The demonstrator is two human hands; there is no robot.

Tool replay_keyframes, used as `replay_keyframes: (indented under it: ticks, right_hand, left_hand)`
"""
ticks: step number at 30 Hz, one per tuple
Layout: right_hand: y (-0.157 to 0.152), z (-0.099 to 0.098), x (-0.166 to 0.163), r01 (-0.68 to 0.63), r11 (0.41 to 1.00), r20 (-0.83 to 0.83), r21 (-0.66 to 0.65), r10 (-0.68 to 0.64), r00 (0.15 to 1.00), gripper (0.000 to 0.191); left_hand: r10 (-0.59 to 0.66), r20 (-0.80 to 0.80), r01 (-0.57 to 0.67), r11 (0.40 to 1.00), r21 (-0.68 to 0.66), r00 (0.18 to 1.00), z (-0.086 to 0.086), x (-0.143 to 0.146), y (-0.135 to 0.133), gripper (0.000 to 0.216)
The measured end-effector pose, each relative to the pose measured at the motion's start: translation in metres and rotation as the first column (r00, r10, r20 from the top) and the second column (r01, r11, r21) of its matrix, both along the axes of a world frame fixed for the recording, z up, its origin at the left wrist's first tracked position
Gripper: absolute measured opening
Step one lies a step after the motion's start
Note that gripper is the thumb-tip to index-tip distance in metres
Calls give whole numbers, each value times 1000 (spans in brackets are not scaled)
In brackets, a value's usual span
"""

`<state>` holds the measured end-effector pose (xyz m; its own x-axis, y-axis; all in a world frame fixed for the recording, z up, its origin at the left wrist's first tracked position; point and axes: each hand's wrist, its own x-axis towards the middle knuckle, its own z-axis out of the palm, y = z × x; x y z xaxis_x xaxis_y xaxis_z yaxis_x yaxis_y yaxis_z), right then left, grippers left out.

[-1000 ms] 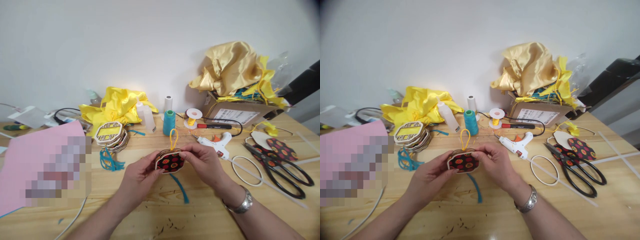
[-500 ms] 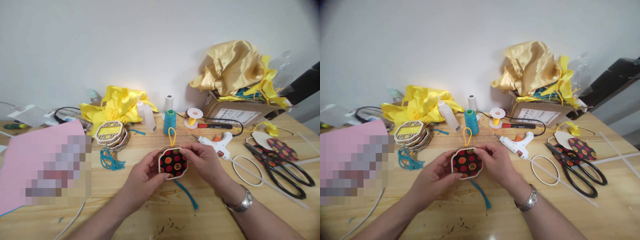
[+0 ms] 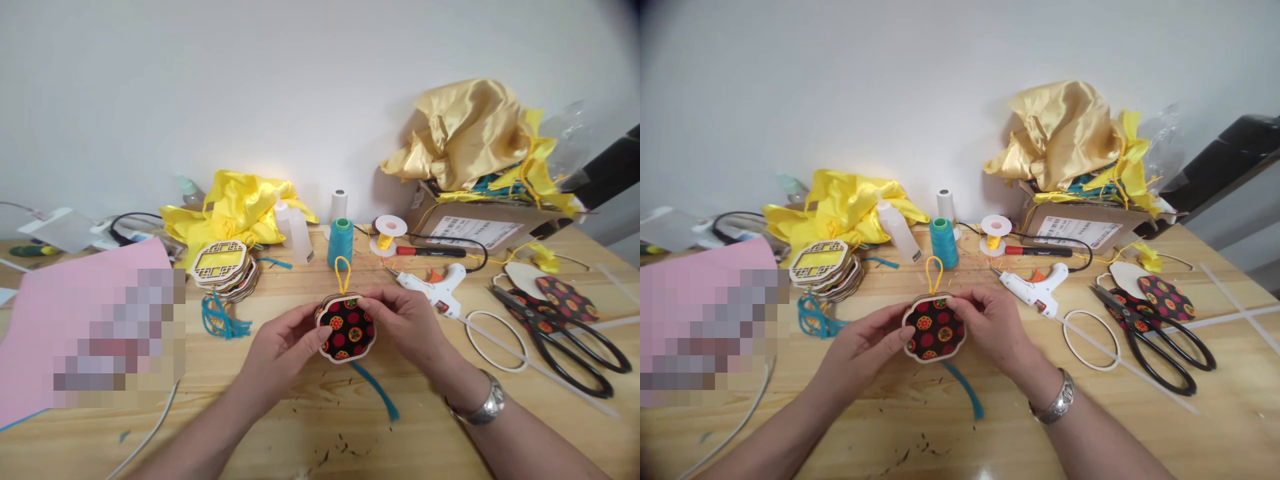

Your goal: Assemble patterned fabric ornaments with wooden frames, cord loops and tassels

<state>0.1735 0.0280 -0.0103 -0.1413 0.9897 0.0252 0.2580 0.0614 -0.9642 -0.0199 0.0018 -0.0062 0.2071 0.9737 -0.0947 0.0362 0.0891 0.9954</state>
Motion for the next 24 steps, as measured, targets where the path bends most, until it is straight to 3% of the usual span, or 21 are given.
replay_keyframes:
  ticks: [6,12,19,24]
  right_hand:
    - [-2,4,-3,-17,1000,-19,-3,17,1000,14]
    - [-4,4,-4,-27,995,-53,-93,22,998,16]
    - [-1,4,-4,-42,978,-74,-202,28,997,22]
    - [-1,5,-2,-87,961,-104,-262,62,993,28]
  left_hand:
    - [77,-233,-61,995,73,970,0,-2,2,21]
    - [54,-316,-36,997,65,947,-2,-8,1,21]
    - [20,-258,-29,999,-31,966,0,-9,1,19]
    - [2,-76,-18,977,-212,997,-1,-10,2,22]
